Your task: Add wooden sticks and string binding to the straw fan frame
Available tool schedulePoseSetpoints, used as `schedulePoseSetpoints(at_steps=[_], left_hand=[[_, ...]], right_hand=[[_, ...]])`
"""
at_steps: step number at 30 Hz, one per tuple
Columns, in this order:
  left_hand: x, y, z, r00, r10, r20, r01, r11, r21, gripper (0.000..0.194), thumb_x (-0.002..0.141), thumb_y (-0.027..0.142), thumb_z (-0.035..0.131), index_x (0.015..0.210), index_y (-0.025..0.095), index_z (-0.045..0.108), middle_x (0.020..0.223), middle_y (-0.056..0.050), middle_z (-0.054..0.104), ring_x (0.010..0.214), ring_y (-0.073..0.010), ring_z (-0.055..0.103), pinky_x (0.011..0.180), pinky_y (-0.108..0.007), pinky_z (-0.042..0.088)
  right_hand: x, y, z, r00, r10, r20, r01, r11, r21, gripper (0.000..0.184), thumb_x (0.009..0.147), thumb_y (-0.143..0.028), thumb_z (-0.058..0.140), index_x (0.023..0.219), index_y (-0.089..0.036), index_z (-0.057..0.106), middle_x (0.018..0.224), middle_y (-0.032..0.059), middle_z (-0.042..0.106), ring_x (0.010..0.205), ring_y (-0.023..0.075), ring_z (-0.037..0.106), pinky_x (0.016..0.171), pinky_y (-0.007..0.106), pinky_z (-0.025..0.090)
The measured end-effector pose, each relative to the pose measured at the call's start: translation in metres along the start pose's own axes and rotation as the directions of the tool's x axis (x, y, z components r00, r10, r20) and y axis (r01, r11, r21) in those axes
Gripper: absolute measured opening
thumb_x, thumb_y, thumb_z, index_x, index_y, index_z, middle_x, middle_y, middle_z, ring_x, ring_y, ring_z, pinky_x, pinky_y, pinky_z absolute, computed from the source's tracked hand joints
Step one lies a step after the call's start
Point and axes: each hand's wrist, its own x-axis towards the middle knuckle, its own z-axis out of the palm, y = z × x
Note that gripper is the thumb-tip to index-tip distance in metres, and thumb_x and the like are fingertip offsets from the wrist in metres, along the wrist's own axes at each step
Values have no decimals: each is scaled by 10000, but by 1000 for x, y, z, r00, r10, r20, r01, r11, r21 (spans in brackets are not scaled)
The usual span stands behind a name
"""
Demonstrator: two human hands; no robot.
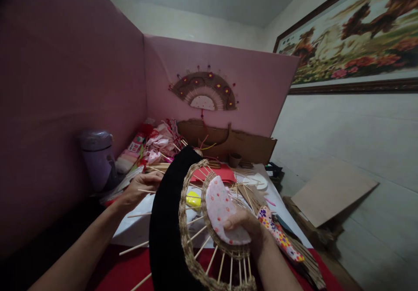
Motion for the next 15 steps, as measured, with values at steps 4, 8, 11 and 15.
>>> schedulePoseSetpoints(at_steps=[4, 8, 11, 15], left_hand=[[3, 1, -5, 982, 81, -172, -57, 988, 140, 171, 578, 309, 735, 633, 151, 701, 646, -25, 603, 590, -115, 500, 557, -246, 384], [5, 4, -11, 946, 245, -213, -163, 926, 341, 120, 610, 272, 703, 611, 154, 681, 634, -30, 631, 634, -137, 544, 612, -251, 409], [5, 2, -13, 934, 316, -167, -216, 871, 442, 90, 650, 254, 672, 646, 164, 675, 647, -32, 640, 649, -147, 562, 628, -254, 420], [4, -6, -12, 936, 351, -14, -278, 766, 579, 111, 681, 285, 660, 662, 176, 673, 640, -31, 640, 612, -144, 558, 601, -249, 408]], right_hand=[[2, 0, 7, 999, 53, 4, -53, 999, 9, 682, 519, -111, 552, 1195, -61, 478, 902, 158, 673, 554, 148, 623, 456, 190, 456], [-6, -2, 16, 992, 112, -55, -112, 994, 2, 684, 495, -110, 562, 1173, -47, 496, 853, 149, 682, 537, 155, 622, 450, 199, 461], [-22, -5, 19, 982, 155, -110, -159, 987, -32, 603, 521, -136, 575, 1118, -54, 541, 746, 120, 688, 505, 144, 612, 454, 193, 460], [-40, -8, 20, 965, 225, -135, -235, 970, -66, 552, 525, -135, 572, 1072, -62, 569, 641, 88, 676, 520, 154, 623, 470, 195, 467]])
